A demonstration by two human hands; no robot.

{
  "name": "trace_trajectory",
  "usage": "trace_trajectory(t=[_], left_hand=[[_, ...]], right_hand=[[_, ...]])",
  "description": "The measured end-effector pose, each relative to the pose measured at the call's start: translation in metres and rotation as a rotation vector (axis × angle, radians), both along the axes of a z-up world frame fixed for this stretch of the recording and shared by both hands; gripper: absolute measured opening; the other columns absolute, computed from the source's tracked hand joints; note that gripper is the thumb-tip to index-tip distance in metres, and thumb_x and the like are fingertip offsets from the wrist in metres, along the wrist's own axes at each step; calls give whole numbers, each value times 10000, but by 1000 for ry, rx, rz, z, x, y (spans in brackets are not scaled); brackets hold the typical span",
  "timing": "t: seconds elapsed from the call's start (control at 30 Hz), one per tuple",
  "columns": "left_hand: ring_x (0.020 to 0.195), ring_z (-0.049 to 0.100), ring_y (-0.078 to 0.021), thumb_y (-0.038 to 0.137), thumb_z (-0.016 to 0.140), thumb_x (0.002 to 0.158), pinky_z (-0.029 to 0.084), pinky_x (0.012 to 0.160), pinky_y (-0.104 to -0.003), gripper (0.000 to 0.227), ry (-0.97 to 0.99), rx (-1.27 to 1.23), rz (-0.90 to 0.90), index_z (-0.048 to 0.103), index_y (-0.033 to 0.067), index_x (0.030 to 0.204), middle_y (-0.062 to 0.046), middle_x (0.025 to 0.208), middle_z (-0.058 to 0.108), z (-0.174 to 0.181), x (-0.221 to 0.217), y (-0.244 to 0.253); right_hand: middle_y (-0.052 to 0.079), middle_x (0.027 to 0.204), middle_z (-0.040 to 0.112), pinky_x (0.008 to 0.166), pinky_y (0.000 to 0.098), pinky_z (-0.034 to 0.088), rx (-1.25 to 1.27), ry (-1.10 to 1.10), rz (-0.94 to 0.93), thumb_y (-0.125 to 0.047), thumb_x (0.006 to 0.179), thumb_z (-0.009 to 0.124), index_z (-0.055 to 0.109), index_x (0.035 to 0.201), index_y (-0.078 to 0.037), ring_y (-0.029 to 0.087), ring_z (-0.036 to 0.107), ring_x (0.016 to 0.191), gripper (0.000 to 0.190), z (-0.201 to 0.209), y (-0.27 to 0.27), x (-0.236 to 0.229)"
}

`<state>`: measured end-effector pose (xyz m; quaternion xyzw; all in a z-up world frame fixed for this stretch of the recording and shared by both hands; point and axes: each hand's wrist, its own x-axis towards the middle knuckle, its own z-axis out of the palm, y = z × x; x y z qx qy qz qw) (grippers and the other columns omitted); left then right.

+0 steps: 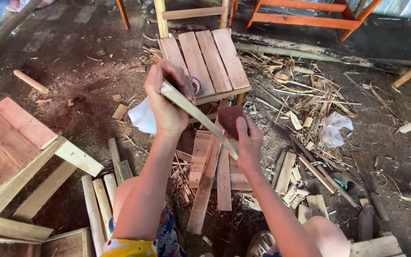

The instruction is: The person sits on the floor and uses a curved knife to shave and shape a long piece of wood. They then use a sanding block to smooth the surface of the wood.

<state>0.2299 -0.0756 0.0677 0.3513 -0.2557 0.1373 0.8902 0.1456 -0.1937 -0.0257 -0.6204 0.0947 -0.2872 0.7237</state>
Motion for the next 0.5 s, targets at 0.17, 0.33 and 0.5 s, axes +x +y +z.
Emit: trace_trajectory(t=[0.17,0.33,0.5], left_hand=[[252,397,-194,549,343,893,361,340,-218,539,-28,-14,-64,454,78,653,-81,365,321,-1,2,-7],[252,379,-177,566,322,897,359,333,-212,549,-28,22,-52,467,86,672,-74,374,335,1,2,-10],[283,427,-135,588,302,906,380,339,-186,544,-44,72,-7,495,125,695,-35,413,410,5,-6,-21]], right_hand=[[204,1324,422,1035,523,275,-258,21,61,-336,958,445,420,1348,-87,382,349,1253,464,-2,-17,-11],[96,940,708,821,365,497,-658,-116,-40,-161,1000,385,685,1116,-125,269,656,912,323,-48,-42,-2],[136,997,652,852,419,473,-753,-169,-72,-169,873,639,682,1142,-152,287,593,923,273,-34,-37,-6]])
